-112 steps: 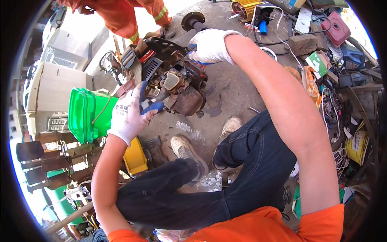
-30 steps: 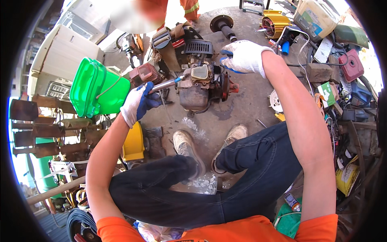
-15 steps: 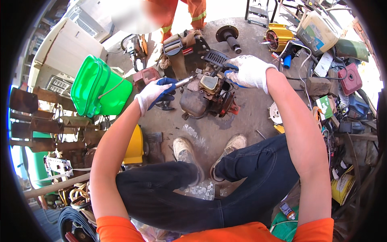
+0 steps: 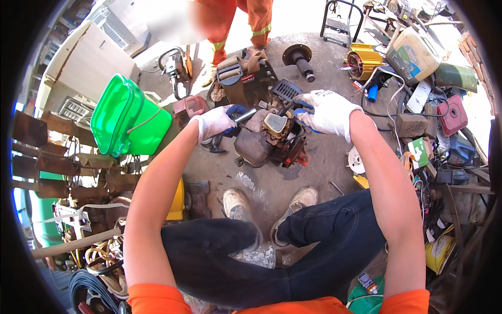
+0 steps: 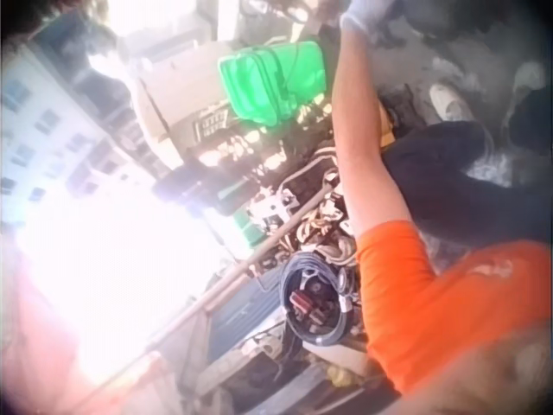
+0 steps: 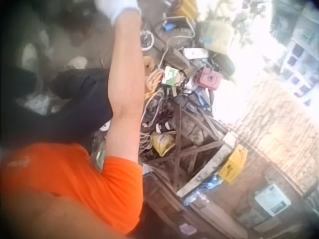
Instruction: The person puts on gloves and uses a wrench to remove bolts from a small engine. They then remove the engine cover and inspect the internal components.
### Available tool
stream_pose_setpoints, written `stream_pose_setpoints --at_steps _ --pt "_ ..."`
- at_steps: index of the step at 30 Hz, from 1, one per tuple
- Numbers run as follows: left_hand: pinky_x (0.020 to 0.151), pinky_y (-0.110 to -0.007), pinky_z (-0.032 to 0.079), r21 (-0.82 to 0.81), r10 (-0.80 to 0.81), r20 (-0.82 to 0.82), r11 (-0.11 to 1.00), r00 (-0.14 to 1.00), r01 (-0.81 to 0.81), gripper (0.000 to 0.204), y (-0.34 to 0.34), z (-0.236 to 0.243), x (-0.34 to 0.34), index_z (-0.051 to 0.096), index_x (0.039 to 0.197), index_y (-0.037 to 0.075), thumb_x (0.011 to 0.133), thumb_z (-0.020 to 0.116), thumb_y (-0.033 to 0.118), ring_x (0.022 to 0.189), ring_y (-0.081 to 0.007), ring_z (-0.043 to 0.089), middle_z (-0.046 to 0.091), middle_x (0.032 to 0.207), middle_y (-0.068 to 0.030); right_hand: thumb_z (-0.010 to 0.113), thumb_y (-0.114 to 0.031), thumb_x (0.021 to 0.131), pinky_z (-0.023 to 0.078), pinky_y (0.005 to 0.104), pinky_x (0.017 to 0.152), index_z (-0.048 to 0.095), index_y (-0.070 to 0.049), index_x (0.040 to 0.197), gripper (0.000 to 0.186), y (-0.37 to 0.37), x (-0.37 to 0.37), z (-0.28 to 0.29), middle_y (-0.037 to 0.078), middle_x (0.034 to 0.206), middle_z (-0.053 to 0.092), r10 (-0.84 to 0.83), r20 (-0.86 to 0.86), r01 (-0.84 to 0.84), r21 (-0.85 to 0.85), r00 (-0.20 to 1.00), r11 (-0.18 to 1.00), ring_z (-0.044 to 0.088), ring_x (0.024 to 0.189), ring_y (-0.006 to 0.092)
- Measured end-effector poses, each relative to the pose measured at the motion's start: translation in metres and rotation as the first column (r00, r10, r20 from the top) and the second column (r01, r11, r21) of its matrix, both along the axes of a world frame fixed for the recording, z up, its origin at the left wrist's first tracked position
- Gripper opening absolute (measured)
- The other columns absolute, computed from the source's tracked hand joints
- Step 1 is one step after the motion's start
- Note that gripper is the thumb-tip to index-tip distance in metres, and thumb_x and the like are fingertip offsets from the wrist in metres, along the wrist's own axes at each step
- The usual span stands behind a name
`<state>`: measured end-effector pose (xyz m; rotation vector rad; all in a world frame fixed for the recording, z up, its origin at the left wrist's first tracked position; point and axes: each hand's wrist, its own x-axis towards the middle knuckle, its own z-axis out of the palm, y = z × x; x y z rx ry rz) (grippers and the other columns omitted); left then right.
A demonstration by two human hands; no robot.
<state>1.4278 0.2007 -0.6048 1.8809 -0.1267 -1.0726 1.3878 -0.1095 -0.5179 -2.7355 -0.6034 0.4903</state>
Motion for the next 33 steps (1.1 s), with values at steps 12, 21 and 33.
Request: stream_pose_setpoints --at_steps 12,21,33 --pt "0.068 -0.032 0.052 0.365 -0.118 0.322 0.931 0.939 -0.009 0.03 0.002 0.091 -0.057 0.068 0.095 0.002 0.072 0.078 0.018 0.072 -0.0189 0.063 0.066 0.092 -0.0108 0.058 -0.049 0.091 0.039 0.0357 0.108 0.043 0.004 0.142 0.075 -0.026 0.05 -0.02 0.023 0.139 0.052 -0.245 -0.044 0.246 0.315 0.969 0.917 0.051 0.129 0.034" --pt "0.095 -0.046 0.047 0.336 -0.532 0.594 0.846 0.604 0.414 0.043 0.013 0.067 -0.075 0.072 0.095 0.009 0.062 0.084 0.034 0.111 -0.0425 0.056 0.049 0.132 -0.0287 0.065 -0.036 0.087 0.033 0.0402 0.113 0.033 -0.001 0.148 0.078 0.037 0.071 -0.048 0.027 0.141 0.047 -0.054 -0.137 0.086 0.237 0.989 0.968 0.044 0.133 0.0385" --pt "0.073 -0.043 0.051 0.166 -0.362 0.478 0.932 0.8 0.322 0.042 0.048 -0.007 -0.066 0.069 0.082 0.007 0.066 0.081 0.043 0.082 -0.0337 0.06 0.06 0.096 -0.0137 0.082 -0.028 0.069 0.043 0.0452 0.097 0.049 -0.001 0.135 0.079 0.082 0.089 -0.055 0.025 0.125 0.053 0.444 0.101 -0.454 0.279 0.89 0.846 0.054 0.108 0.0412"
